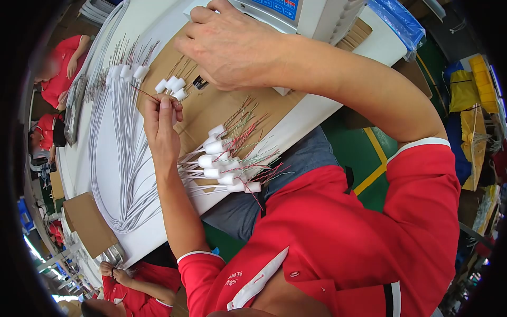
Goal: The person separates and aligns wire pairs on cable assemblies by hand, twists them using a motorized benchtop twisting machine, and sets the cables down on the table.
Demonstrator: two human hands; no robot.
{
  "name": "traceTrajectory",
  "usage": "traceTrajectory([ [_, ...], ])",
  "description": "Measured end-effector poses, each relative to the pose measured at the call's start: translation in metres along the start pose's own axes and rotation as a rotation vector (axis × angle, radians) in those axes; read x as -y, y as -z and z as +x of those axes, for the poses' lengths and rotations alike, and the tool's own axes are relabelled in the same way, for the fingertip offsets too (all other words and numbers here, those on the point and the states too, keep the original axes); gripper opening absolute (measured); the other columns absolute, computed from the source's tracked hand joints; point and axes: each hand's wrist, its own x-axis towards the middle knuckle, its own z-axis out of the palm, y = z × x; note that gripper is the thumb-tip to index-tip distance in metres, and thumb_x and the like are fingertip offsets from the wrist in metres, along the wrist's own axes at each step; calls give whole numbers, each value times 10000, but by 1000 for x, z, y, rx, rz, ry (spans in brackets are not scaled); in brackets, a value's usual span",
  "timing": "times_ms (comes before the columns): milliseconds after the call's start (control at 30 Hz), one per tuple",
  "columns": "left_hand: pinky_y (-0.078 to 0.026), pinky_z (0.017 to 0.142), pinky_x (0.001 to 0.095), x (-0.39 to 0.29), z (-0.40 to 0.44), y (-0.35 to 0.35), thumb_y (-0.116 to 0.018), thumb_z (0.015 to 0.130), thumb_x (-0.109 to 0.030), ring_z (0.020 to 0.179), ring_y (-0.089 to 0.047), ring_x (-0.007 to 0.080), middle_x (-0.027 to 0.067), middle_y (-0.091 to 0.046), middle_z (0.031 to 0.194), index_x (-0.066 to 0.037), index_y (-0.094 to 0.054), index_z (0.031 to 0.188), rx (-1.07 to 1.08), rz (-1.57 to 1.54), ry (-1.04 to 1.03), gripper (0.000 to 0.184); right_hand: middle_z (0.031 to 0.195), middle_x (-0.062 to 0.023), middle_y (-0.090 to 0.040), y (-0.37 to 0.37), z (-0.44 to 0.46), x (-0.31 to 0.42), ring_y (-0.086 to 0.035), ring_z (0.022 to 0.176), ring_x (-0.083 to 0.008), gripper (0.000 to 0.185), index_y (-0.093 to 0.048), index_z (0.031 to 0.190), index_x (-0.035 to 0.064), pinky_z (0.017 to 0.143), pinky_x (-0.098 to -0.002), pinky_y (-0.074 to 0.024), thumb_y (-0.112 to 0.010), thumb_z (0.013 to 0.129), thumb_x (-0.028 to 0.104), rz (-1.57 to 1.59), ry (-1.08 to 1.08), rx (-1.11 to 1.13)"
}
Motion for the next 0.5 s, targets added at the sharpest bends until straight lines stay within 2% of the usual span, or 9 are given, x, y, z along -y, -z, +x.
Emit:
traceTrajectory([
  [200, -476, 760, 273, 3, 1, 12, -526, 1120, -185, 797, -559, 110, 67, -634, 973, -29, -575, 1092, 59, -191, 53, 166, 1024, -168, -669, 10, 2, 0, -578, 1070, -319, 349, -663, 1016, -7, 938, -454, -410, -741, 826, 276, 34, 5, 91],
  [300, -480, 753, 278, 5, 2, 13, -544, 1110, -181, 794, -571, 119, 76, -642, 986, -27, -580, 1091, 57, -190, 77, 159, 1030, -166, -668, 8, 3, -2, -575, 1089, -328, 335, -666, 1005, -4, 956, -459, -413, -735, 845, 283, 77, 28, 112],
  [400, -472, 770, 298, 7, 2, 15, -506, 1118, -159, 802, -577, 157, 97, -637, 1009, -14, -591, 1094, 86, -227, 68, 170, 1039, -164, -667, 4, 2, -4, -569, 1113, -334, 332, -671, 1003, -2, 977, -475, -413, -739, 851, 284, 130, 85, 66],
  [500, -477, 772, 303, 8, 1, 15, -510, 1118, -166, 810, -585, 162, 98, -642, 1019, -14, -592, 1097, 91, -241, 32, 174, 1050, -160, -668, 7, 3, -4, -560, 1142, -337, 335, -677, 1013, -5, 998, -482, -410, -750, 846, 276, 146, 125, 129],
])
